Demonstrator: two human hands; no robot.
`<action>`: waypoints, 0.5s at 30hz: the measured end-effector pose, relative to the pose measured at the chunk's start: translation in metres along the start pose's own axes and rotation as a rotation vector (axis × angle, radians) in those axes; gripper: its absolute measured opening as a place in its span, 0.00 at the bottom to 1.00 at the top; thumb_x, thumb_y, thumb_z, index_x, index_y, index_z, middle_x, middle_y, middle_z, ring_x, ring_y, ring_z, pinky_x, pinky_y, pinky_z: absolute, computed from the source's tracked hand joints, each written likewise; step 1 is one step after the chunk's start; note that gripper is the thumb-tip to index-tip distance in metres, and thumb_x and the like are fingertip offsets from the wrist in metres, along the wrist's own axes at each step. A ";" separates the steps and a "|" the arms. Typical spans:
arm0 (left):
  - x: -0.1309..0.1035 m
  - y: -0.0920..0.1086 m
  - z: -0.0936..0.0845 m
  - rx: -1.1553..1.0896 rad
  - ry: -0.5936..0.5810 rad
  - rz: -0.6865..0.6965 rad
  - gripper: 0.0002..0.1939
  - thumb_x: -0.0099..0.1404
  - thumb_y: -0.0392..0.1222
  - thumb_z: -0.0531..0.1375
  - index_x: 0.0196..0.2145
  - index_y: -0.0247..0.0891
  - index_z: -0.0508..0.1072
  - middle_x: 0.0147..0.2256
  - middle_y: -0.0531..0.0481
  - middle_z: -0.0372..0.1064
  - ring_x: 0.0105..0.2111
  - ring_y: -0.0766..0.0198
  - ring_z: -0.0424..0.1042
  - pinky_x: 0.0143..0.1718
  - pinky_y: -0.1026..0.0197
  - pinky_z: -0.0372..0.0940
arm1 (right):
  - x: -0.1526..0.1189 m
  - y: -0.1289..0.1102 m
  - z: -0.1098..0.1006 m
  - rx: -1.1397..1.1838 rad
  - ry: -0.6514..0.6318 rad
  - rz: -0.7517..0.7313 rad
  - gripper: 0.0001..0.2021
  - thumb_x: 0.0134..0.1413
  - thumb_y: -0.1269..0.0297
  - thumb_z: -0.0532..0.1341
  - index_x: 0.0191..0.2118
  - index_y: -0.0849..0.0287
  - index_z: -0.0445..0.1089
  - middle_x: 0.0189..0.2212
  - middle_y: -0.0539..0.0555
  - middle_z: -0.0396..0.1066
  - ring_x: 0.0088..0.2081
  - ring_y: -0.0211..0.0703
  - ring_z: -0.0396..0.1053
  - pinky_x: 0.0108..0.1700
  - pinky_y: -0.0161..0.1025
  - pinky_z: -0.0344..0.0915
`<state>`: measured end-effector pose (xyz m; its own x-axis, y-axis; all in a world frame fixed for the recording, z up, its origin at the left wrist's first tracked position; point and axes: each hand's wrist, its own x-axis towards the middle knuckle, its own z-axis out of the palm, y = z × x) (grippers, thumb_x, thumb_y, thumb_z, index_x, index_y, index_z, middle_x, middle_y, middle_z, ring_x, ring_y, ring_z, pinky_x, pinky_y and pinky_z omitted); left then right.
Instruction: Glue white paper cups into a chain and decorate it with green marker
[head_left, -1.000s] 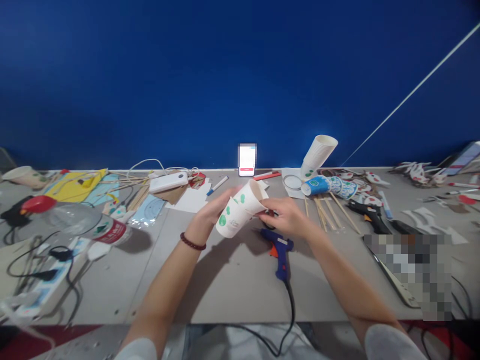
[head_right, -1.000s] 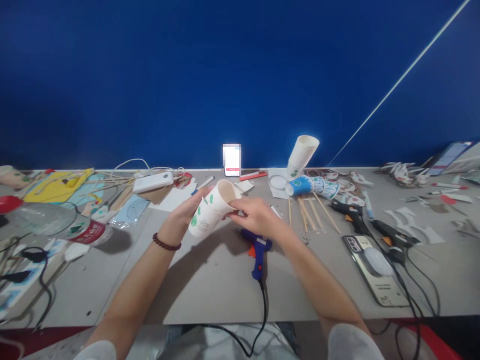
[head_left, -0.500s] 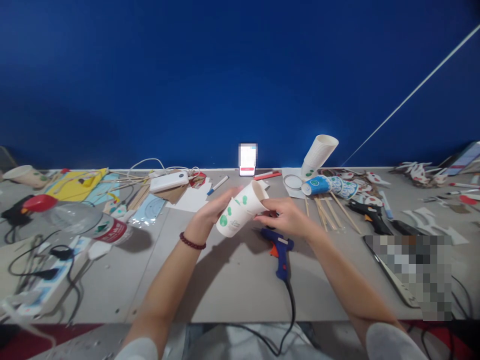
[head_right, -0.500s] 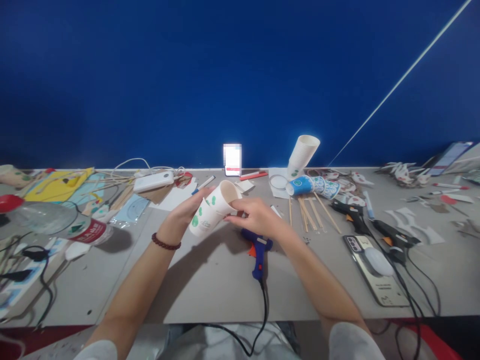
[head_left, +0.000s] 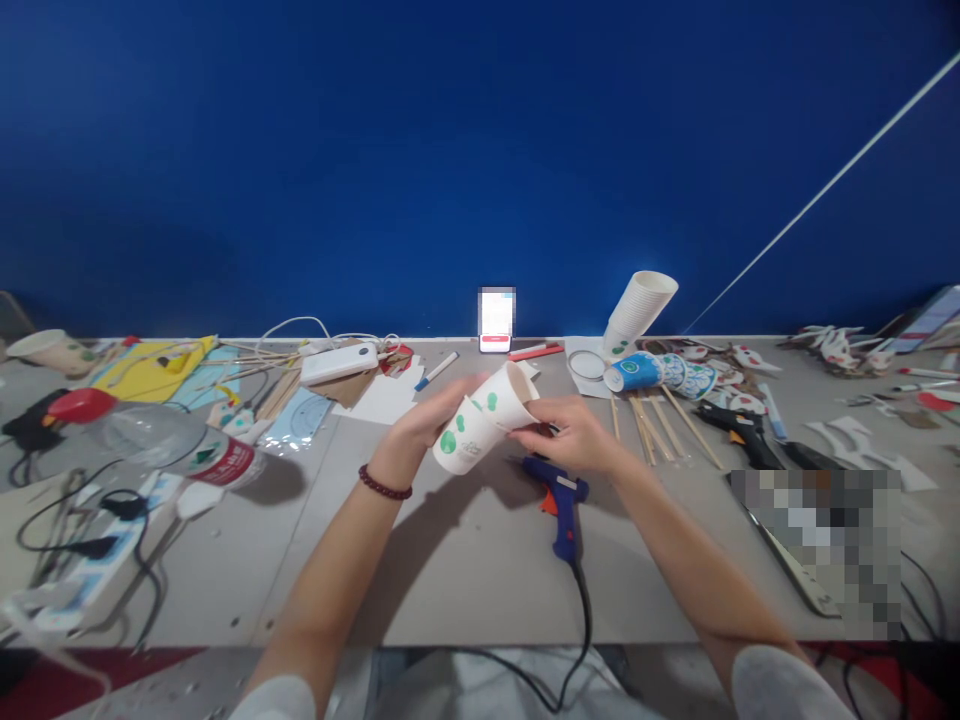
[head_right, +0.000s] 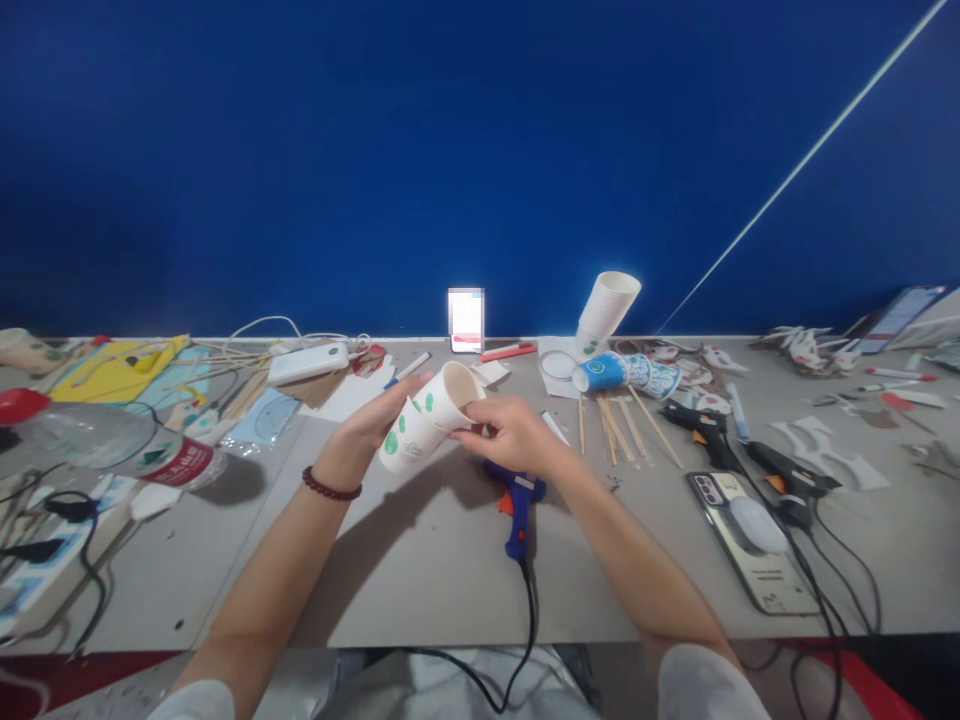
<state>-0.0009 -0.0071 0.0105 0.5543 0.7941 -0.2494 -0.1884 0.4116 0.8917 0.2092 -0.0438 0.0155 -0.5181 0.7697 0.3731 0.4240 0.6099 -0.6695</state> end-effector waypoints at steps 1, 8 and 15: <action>0.000 0.000 -0.001 0.001 -0.006 0.000 0.17 0.59 0.53 0.63 0.28 0.36 0.68 0.22 0.56 0.62 0.23 0.69 0.60 0.25 0.63 0.55 | 0.000 0.001 0.001 -0.005 0.008 -0.006 0.07 0.55 0.66 0.63 0.27 0.59 0.72 0.22 0.49 0.72 0.23 0.35 0.63 0.27 0.32 0.59; 0.002 -0.004 -0.007 0.043 -0.026 0.036 0.15 0.60 0.51 0.62 0.28 0.36 0.68 0.24 0.55 0.63 0.23 0.69 0.59 0.25 0.63 0.54 | -0.001 0.002 0.003 -0.027 0.035 -0.051 0.09 0.55 0.65 0.63 0.25 0.59 0.71 0.20 0.48 0.70 0.22 0.35 0.61 0.26 0.33 0.58; -0.002 -0.001 -0.003 0.056 -0.005 0.063 0.15 0.60 0.51 0.63 0.27 0.36 0.69 0.22 0.56 0.61 0.22 0.70 0.57 0.25 0.63 0.53 | -0.001 -0.002 -0.001 -0.049 -0.009 -0.070 0.08 0.57 0.63 0.62 0.28 0.59 0.71 0.23 0.49 0.72 0.24 0.36 0.62 0.27 0.33 0.59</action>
<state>-0.0044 -0.0071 0.0090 0.5468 0.8155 -0.1899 -0.1778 0.3347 0.9254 0.2093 -0.0452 0.0167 -0.5543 0.7232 0.4120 0.4219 0.6708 -0.6100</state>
